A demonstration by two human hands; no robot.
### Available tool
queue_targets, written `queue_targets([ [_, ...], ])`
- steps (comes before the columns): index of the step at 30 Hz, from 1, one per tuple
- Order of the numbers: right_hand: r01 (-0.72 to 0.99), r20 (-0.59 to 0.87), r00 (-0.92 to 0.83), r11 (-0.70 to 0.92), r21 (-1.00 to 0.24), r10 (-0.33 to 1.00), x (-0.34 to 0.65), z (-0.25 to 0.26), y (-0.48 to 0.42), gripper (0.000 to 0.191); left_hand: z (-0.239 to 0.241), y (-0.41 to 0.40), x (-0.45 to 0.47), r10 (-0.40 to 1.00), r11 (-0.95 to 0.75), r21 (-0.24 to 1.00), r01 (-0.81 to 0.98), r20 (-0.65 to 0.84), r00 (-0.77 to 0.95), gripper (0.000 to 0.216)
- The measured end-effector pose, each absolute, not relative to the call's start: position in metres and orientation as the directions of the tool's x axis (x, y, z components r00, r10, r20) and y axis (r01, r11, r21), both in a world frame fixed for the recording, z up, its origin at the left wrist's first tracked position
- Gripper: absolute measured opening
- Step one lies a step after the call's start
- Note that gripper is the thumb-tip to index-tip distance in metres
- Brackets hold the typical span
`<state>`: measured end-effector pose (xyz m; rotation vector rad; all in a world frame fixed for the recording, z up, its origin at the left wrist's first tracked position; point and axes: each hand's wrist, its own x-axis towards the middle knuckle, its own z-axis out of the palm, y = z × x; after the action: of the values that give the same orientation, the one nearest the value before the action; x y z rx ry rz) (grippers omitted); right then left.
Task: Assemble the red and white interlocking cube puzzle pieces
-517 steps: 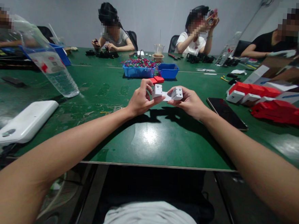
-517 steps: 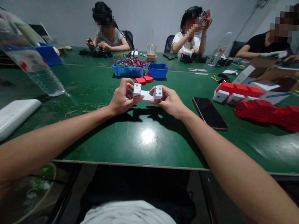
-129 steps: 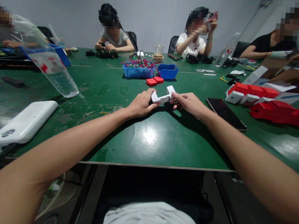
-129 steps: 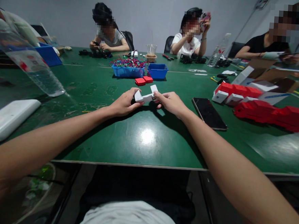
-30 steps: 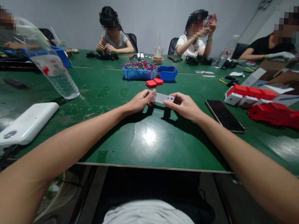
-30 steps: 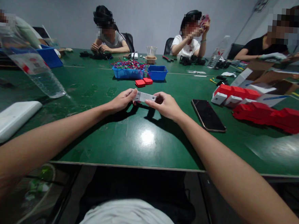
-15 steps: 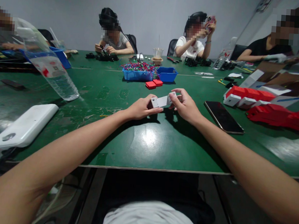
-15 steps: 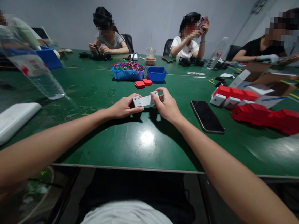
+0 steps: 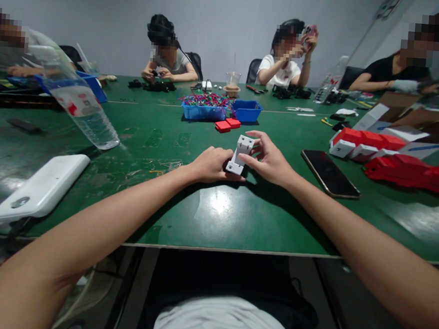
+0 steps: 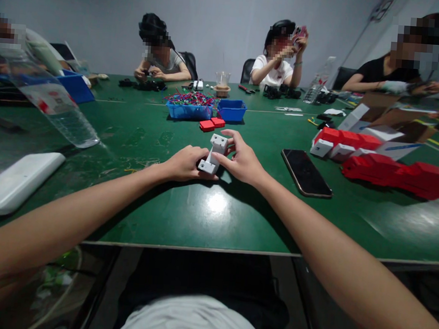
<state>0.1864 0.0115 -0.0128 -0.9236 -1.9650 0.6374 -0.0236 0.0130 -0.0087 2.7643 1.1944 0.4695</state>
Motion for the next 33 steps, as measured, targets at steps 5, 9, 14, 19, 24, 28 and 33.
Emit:
queue_targets([
  [5,0.428,0.517,-0.366,0.633,-0.645,0.774,0.184,-0.015,0.013,0.04,-0.007,0.012,-0.019,0.71,-0.702,0.157,0.695,0.223,0.668,0.057],
  [9,0.389,0.528,-0.273,0.594,-0.705,0.805,0.186,-0.017,0.019,0.034,-0.003,0.02,-0.024,0.644,-0.759,0.28,0.588,0.193,0.74,0.046],
  [14,0.449,0.571,-0.291,0.637,-0.627,0.768,0.187,-0.013,0.019,0.026,-0.004,0.044,-0.044,0.661,-0.75,0.179,0.637,0.242,0.711,0.052],
  [19,0.518,0.63,-0.375,0.718,-0.466,0.68,0.184,-0.012,0.019,0.021,-0.008,0.071,-0.051,0.7,-0.613,-0.152,0.775,0.352,0.622,0.048],
  [24,0.499,0.666,-0.438,0.78,-0.378,0.603,0.183,-0.015,0.022,0.022,0.0,0.11,-0.028,0.785,-0.489,-0.183,0.853,0.335,0.521,0.064],
  [28,0.472,0.689,-0.459,0.811,-0.347,0.562,0.186,-0.015,0.025,0.023,0.004,0.144,-0.004,0.896,-0.392,-0.044,0.919,0.211,0.392,0.074],
  [33,0.442,0.685,-0.491,0.831,-0.338,0.539,0.19,-0.016,0.03,0.023,-0.002,0.17,0.011,0.956,-0.29,0.125,0.949,-0.004,0.293,0.085],
])
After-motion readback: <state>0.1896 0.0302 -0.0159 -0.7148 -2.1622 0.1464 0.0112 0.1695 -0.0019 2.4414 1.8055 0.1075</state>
